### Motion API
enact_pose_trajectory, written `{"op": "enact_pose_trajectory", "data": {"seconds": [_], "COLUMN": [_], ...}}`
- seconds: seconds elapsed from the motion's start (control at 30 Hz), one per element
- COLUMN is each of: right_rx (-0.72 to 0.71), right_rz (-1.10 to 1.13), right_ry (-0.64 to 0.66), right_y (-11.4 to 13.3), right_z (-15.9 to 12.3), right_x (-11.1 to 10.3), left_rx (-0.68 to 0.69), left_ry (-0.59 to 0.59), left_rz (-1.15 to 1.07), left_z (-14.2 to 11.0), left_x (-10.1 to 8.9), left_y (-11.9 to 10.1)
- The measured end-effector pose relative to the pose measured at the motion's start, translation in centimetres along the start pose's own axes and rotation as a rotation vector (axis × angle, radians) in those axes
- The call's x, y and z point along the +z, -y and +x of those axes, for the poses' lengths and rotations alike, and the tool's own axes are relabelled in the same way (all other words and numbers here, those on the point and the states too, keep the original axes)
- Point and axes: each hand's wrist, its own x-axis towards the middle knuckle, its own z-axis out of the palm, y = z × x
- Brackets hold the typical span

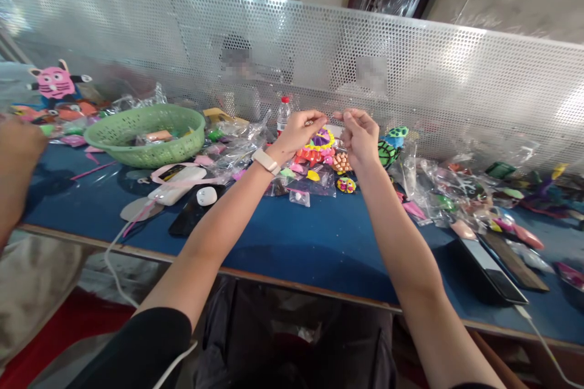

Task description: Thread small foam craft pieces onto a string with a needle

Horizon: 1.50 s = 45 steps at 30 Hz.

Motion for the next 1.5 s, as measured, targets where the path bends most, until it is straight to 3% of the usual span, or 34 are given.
{"op": "enact_pose_trajectory", "data": {"seconds": [0.13,0.23,0.37,0.5,0.63,0.77,0.93,1.1,1.3,1.5], "right_rx": [0.145,0.182,0.033,-0.135,-0.189,-0.193,-0.172,-0.237,-0.439,-0.508], "right_rz": [0.083,0.082,0.012,-0.082,-0.114,-0.147,-0.143,-0.134,-0.256,-0.474], "right_ry": [0.097,0.149,0.093,-0.020,-0.060,-0.035,-0.002,0.030,0.008,-0.069], "right_y": [1.2,2.0,2.1,2.0,2.6,3.7,4.1,3.0,2.4,2.3], "right_z": [-0.1,-0.2,-0.1,-0.5,-1.1,-1.2,-0.8,-0.3,-0.8,-2.2], "right_x": [-0.1,-0.1,-0.4,0.3,1.3,1.2,0.2,-0.1,0.4,0.9], "left_rx": [-0.114,-0.116,-0.037,0.163,0.285,0.230,0.001,-0.178,-0.195,-0.132], "left_ry": [0.157,0.173,0.019,-0.231,-0.276,-0.215,-0.007,0.104,0.151,0.148], "left_rz": [-0.185,-0.244,-0.172,0.150,0.397,0.329,-0.061,-0.399,-0.457,-0.387], "left_z": [-0.3,-0.4,-0.2,-0.4,-1.0,-0.7,-0.2,-0.5,-0.7,-0.4], "left_x": [-0.5,-0.2,0.7,1.4,1.8,2.0,2.0,2.1,1.4,1.2], "left_y": [-0.1,-0.1,0.1,-0.1,-0.9,-1.2,-0.6,0.1,0.2,0.7]}}
